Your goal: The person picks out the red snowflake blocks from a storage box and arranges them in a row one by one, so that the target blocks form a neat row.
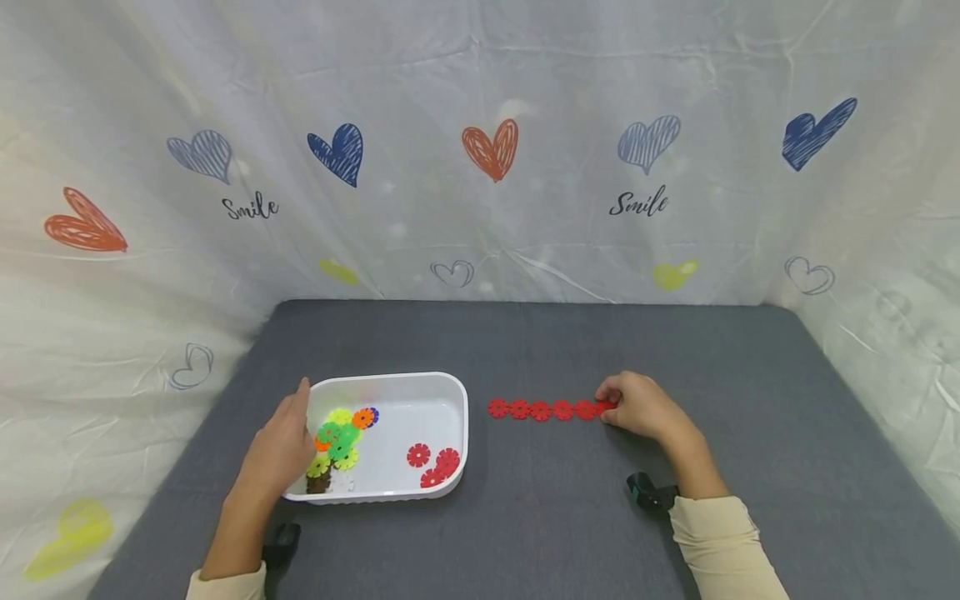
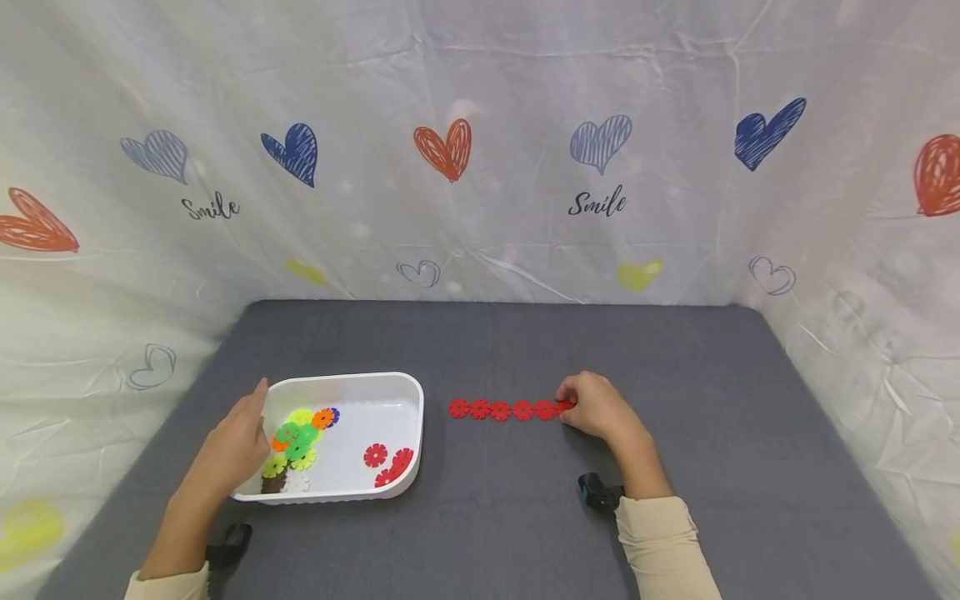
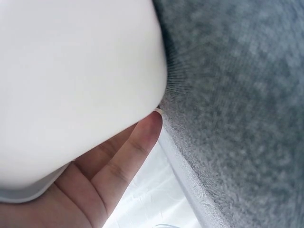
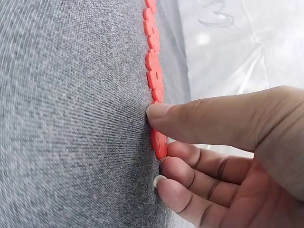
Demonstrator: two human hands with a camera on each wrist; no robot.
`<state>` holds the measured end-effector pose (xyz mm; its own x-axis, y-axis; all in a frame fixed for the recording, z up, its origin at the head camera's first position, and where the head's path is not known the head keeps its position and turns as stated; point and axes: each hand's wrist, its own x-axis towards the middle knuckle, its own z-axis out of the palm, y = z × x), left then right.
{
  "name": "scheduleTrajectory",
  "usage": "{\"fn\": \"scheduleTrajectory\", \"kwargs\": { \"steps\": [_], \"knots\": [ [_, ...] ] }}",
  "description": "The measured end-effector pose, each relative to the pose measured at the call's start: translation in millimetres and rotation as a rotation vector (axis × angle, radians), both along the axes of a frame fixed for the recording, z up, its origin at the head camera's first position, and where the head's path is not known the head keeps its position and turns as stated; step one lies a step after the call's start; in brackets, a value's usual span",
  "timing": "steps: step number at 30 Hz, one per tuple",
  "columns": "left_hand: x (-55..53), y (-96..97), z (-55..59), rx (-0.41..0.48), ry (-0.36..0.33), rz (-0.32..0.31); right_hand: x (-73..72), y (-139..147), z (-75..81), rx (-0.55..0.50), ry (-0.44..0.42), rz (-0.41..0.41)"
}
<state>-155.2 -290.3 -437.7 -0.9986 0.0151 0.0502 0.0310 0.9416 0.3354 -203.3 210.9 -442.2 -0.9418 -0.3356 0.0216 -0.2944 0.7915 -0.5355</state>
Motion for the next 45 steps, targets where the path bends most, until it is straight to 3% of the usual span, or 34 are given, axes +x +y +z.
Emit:
{"fn": "scheduleTrajectory", "kwargs": {
  "steps": [16,24,28,33,38,41,45],
  "knots": [
    [-0.4,0.9,1.4,0.006,-0.014,0.007,0.4,-1,-0.5,0.001,-0.010,-0.025],
    [-0.2,1.7,2.9,-0.005,-0.006,0.006,-1.1,-24,12.7,0.019,0.041,0.007],
    [0.1,2.0,2.8,-0.001,-0.008,0.009,-0.2,-59,27.3,0.019,0.117,0.100],
    [0.4,2.1,1.3,0.005,-0.010,0.012,5.2,-122,44.4,0.029,0.309,0.331],
    [-0.3,2.1,-0.6,0.020,-0.022,0.015,15.9,-182,48.3,0.184,0.408,0.551],
    [-0.8,1.4,-1.2,0.021,-0.026,0.013,23.4,-210,46.9,0.326,0.377,0.635],
    [-1.3,-0.3,-0.3,0.004,-0.012,0.004,27.7,-236,41.6,0.470,0.212,0.694]
  ]
}}
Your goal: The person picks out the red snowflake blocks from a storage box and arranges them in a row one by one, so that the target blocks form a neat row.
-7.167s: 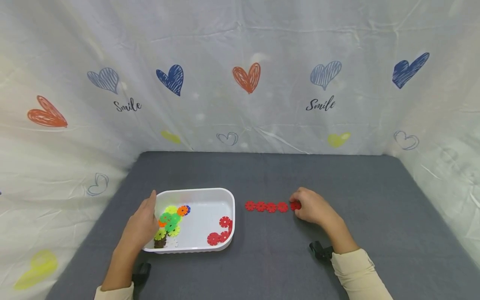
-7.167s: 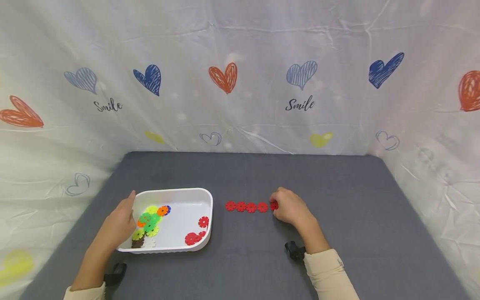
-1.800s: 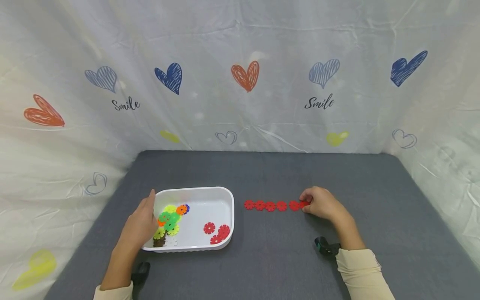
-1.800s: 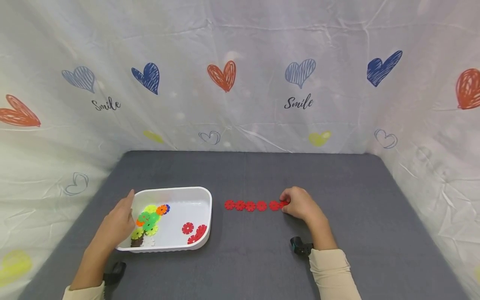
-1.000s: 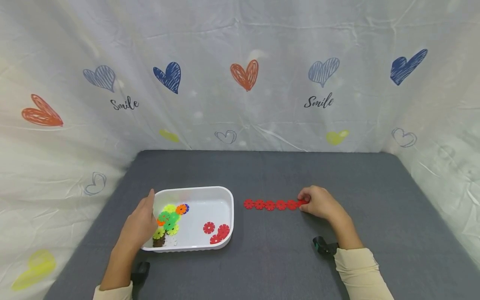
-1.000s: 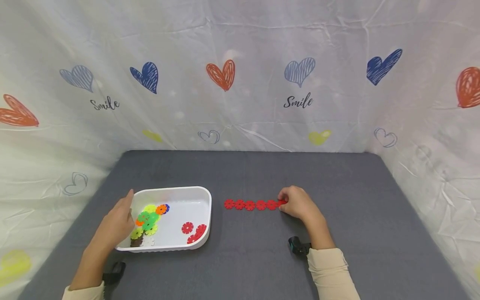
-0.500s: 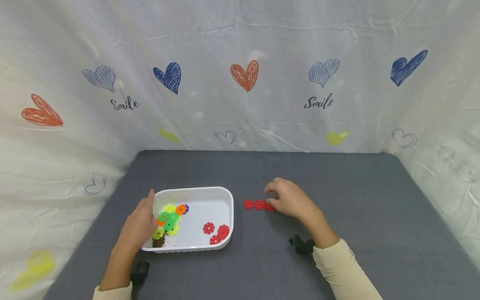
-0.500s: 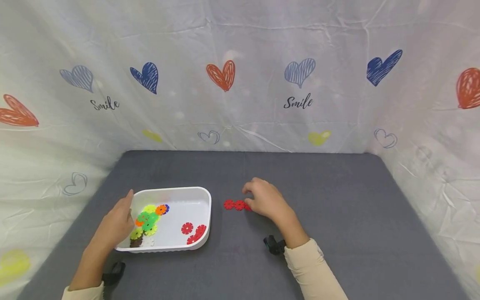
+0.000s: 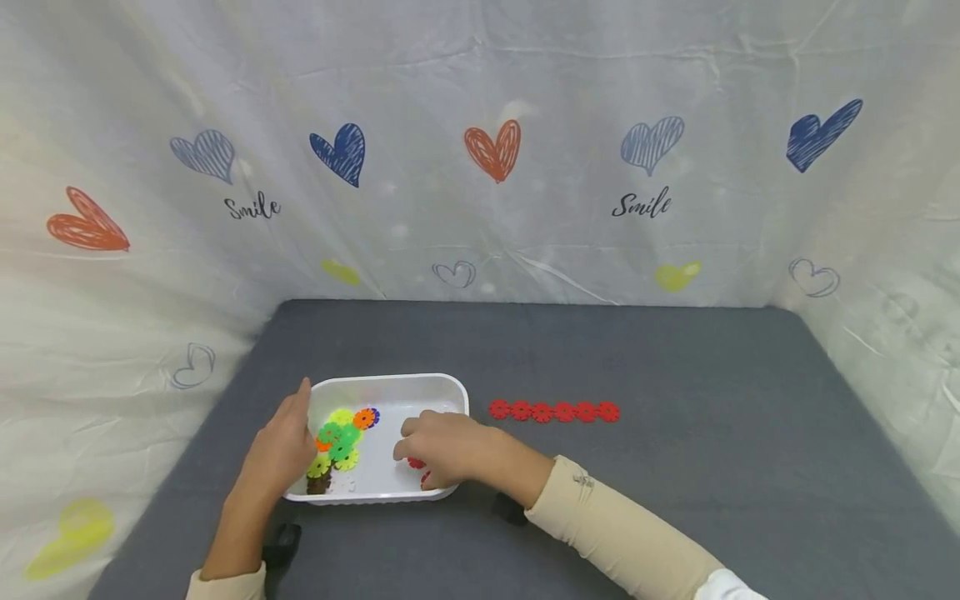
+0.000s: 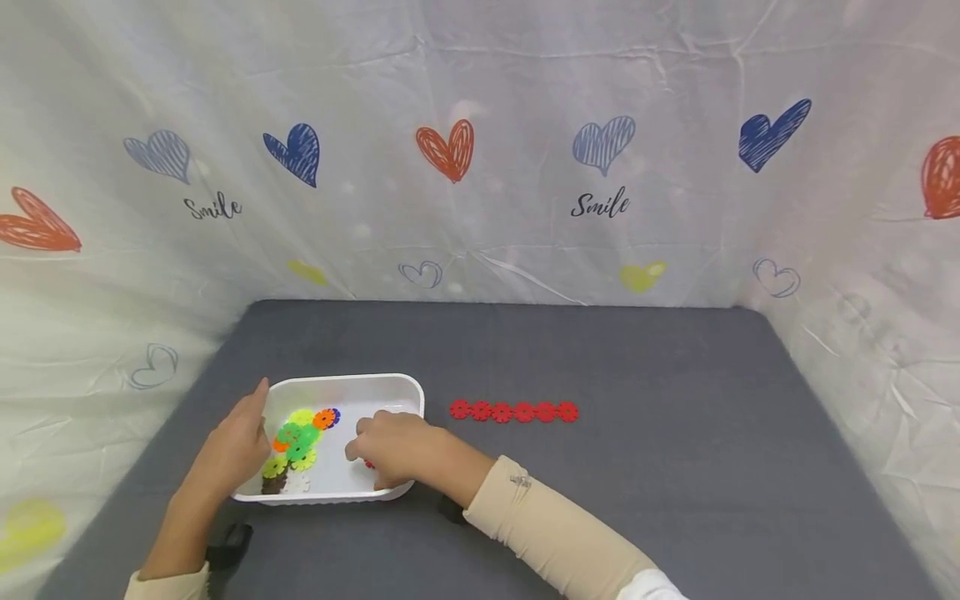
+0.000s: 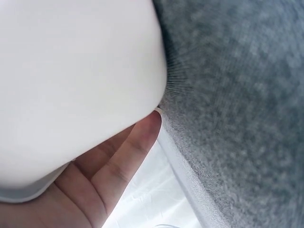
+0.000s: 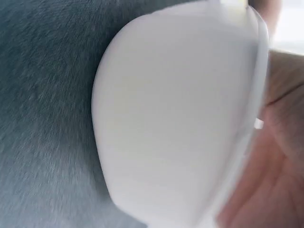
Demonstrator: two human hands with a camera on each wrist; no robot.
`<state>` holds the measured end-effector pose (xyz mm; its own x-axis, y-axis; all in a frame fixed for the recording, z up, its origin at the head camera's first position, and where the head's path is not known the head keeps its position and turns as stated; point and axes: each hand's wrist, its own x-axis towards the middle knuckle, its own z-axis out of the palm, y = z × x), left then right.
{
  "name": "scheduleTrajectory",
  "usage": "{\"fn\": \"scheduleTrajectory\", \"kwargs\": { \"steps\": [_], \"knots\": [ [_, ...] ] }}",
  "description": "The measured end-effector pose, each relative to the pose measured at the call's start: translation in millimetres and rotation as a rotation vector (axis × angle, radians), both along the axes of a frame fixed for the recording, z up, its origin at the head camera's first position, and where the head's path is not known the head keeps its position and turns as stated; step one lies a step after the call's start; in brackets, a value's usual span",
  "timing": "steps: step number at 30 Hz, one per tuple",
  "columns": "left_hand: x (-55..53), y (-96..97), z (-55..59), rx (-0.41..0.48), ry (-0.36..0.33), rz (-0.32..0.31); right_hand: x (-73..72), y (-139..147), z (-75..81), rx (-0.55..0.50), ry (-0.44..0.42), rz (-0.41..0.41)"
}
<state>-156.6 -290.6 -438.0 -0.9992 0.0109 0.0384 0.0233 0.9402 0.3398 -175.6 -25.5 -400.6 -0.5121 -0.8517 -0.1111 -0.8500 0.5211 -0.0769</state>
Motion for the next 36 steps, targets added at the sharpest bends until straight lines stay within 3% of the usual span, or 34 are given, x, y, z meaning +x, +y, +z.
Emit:
{"fn": "scheduleTrajectory", "kwargs": {
  "steps": [2,5,13,36],
  "knots": [
    [-0.3,-0.2,0.9,-0.007,0.001,-0.004,-0.2,-7,-1.8,0.089,-0.054,-0.022],
    [-0.2,0.5,2.7,-0.008,-0.008,-0.007,-2.9,-13,-4.7,0.174,-0.063,-0.036],
    [0.3,1.7,2.4,-0.009,0.012,-0.013,-7.0,-14,-10.2,0.203,-0.105,-0.042],
    [-0.2,1.1,1.3,-0.001,0.000,-0.006,-15.1,-2,-10.6,-0.006,-0.058,-0.083]
  ]
}}
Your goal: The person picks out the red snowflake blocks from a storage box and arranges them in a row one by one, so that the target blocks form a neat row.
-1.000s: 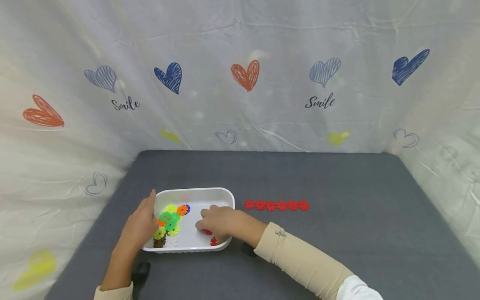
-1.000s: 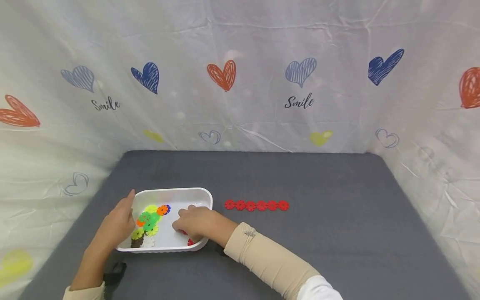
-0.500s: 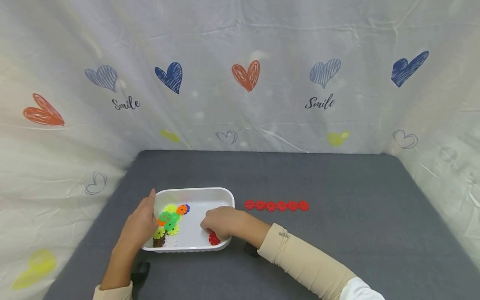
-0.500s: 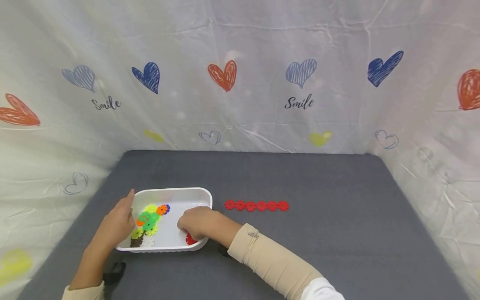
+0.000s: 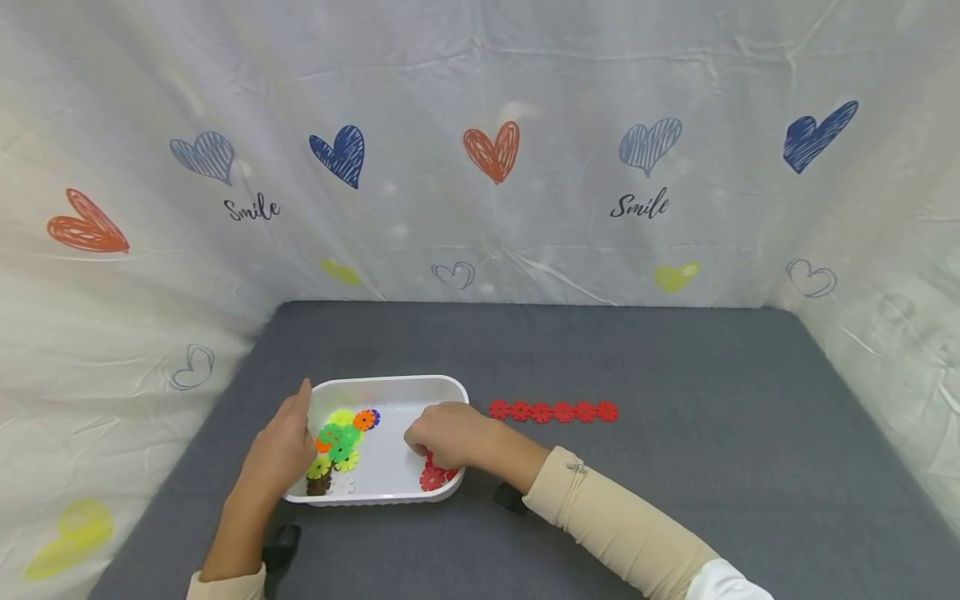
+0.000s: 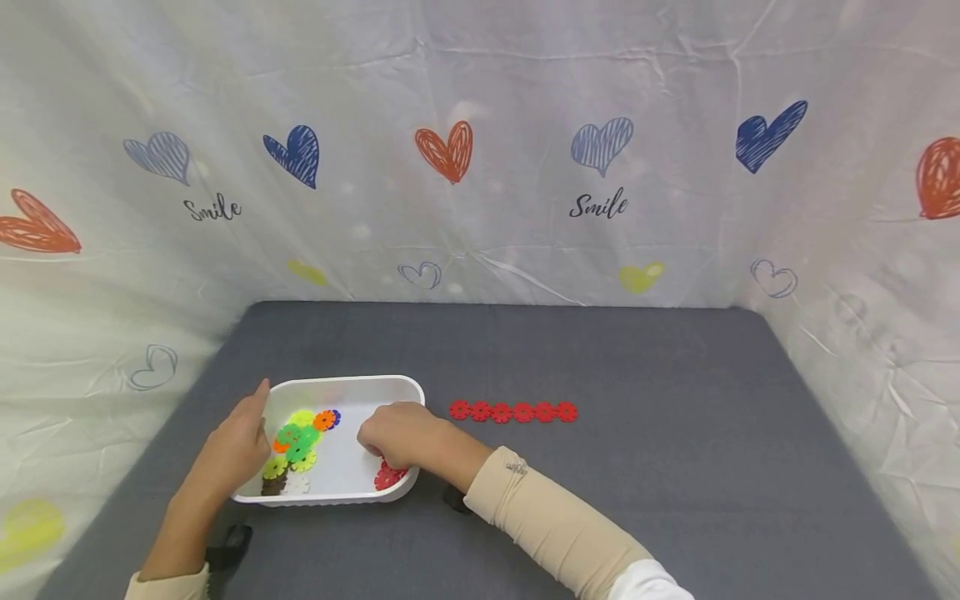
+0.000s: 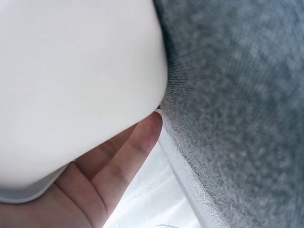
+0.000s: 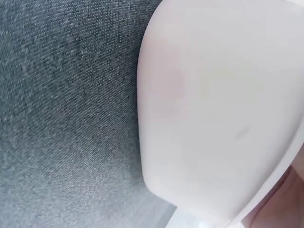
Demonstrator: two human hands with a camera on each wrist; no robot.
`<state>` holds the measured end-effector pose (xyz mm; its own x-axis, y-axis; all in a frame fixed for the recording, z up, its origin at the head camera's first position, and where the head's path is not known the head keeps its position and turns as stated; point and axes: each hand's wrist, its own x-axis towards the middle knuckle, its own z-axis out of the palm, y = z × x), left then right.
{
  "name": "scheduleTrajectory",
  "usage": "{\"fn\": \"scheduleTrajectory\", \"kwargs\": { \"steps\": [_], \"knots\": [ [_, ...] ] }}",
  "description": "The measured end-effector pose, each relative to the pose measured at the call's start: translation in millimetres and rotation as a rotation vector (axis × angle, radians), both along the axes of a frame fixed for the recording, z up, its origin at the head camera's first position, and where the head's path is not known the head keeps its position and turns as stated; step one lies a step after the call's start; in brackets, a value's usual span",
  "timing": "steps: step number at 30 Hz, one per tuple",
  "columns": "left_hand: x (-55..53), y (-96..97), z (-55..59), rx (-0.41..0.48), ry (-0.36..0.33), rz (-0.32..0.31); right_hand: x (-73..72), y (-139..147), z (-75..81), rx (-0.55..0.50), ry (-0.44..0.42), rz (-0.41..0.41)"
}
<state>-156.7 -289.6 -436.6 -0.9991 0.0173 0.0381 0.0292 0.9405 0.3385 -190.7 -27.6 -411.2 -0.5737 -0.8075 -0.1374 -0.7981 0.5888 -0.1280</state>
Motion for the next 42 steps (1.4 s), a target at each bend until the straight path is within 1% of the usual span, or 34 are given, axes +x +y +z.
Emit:
{"fn": "scheduleTrajectory", "kwargs": {
  "steps": [6,13,16,21,26,32,38,40,42],
  "knots": [
    [-0.3,-0.2,-0.3,0.001,-0.002,0.007,-3.3,3,-0.3,-0.069,0.002,-0.003],
    [-0.1,-0.4,-0.5,0.002,0.000,0.004,-2.8,8,4.2,-0.109,-0.065,-0.047],
    [0.9,0.0,-0.7,0.002,0.005,0.004,-2.1,12,6.5,-0.139,-0.070,-0.060],
    [1.8,0.6,-0.5,0.001,0.009,0.006,-2.2,19,9.2,-0.245,-0.102,-0.094],
    [1.4,0.9,-0.1,-0.001,0.009,0.007,-2.6,27,13.6,-0.347,-0.096,-0.109],
    [1.6,0.7,-1.2,-0.001,0.018,0.006,-1.0,35,21.2,-0.423,-0.122,-0.117],
    [2.6,0.2,-1.1,0.001,0.036,-0.007,0.2,46,25.0,-0.495,-0.090,-0.123],
    [3.2,0.2,-1.2,0.002,0.042,-0.012,0.2,51,24.7,-0.536,-0.093,-0.142],
    [3.6,0.3,-1.2,0.002,0.043,-0.013,0.3,57,24.6,-0.584,-0.119,-0.181]
  ]
}}
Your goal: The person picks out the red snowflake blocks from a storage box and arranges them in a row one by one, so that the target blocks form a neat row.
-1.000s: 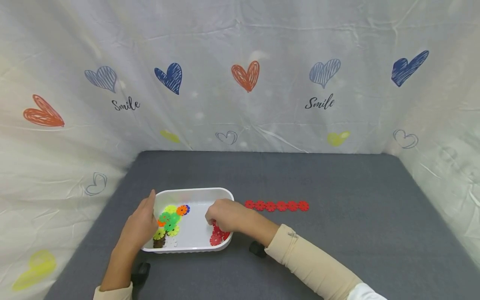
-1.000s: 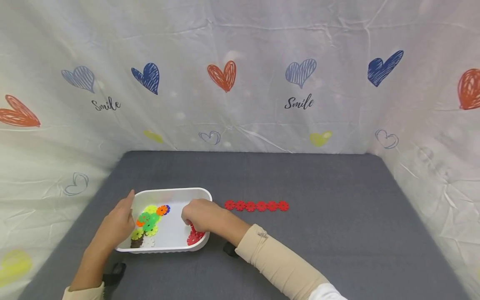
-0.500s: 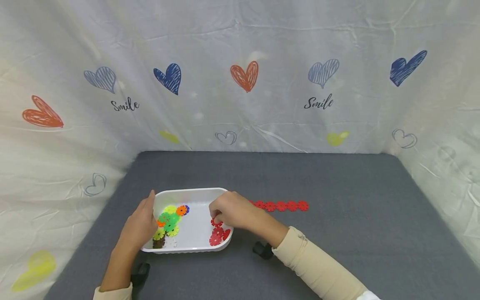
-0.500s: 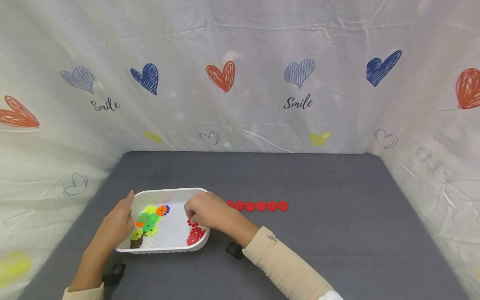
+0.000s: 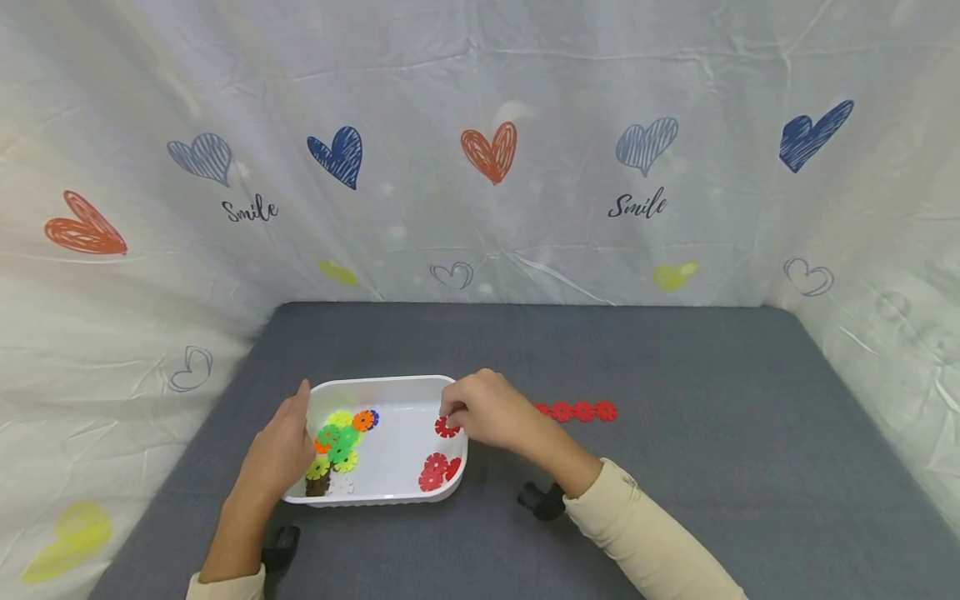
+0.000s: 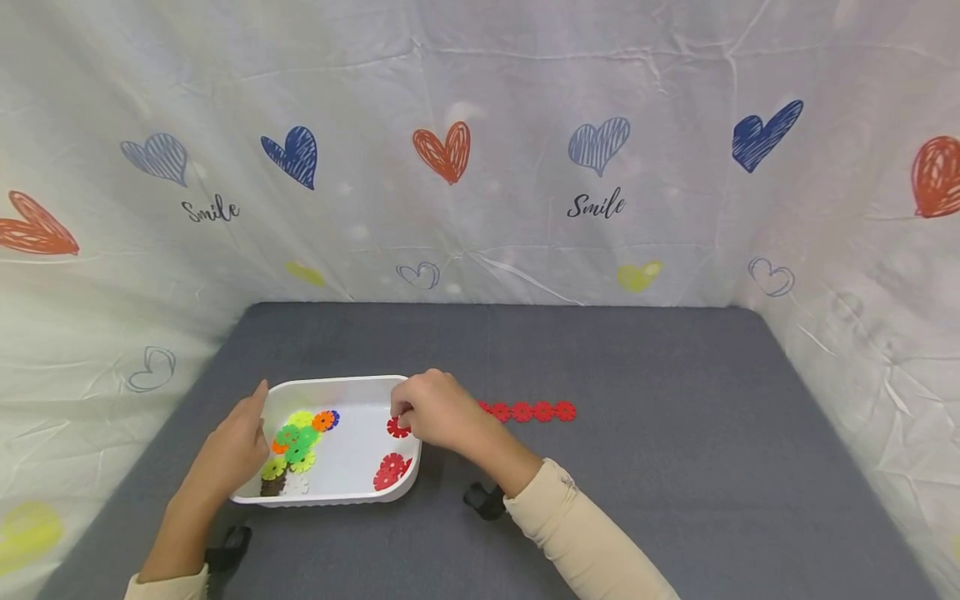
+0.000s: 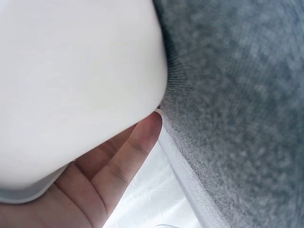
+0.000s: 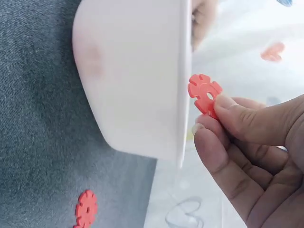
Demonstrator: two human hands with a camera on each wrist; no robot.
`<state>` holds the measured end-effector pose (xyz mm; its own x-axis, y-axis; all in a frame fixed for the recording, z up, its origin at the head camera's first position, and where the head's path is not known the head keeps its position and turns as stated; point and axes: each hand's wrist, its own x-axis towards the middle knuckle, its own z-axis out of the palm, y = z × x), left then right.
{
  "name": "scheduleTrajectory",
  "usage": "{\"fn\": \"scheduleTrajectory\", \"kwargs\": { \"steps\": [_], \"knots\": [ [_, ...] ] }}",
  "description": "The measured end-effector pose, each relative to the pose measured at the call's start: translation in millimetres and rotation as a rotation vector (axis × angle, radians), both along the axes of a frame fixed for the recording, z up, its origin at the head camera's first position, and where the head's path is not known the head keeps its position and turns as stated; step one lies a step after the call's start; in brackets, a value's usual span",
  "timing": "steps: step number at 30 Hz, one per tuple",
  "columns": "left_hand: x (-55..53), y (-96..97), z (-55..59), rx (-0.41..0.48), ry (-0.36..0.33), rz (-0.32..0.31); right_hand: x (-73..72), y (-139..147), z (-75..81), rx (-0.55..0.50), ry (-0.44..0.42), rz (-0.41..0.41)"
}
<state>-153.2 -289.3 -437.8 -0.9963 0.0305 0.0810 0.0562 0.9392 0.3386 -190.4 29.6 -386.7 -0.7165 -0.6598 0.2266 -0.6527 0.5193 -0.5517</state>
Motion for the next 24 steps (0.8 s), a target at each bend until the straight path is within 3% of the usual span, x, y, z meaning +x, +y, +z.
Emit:
{"fn": "scheduleTrajectory", "kwargs": {
  "steps": [11,24],
  "knots": [
    [-0.6,0.3,0.7,-0.004,-0.012,0.009,-1.2,37,-5.2,-0.177,-0.206,-0.155],
    [-1.3,1.0,0.7,-0.002,-0.034,0.025,-4.3,87,-22.7,-0.206,-0.316,-0.317]
  ]
}}
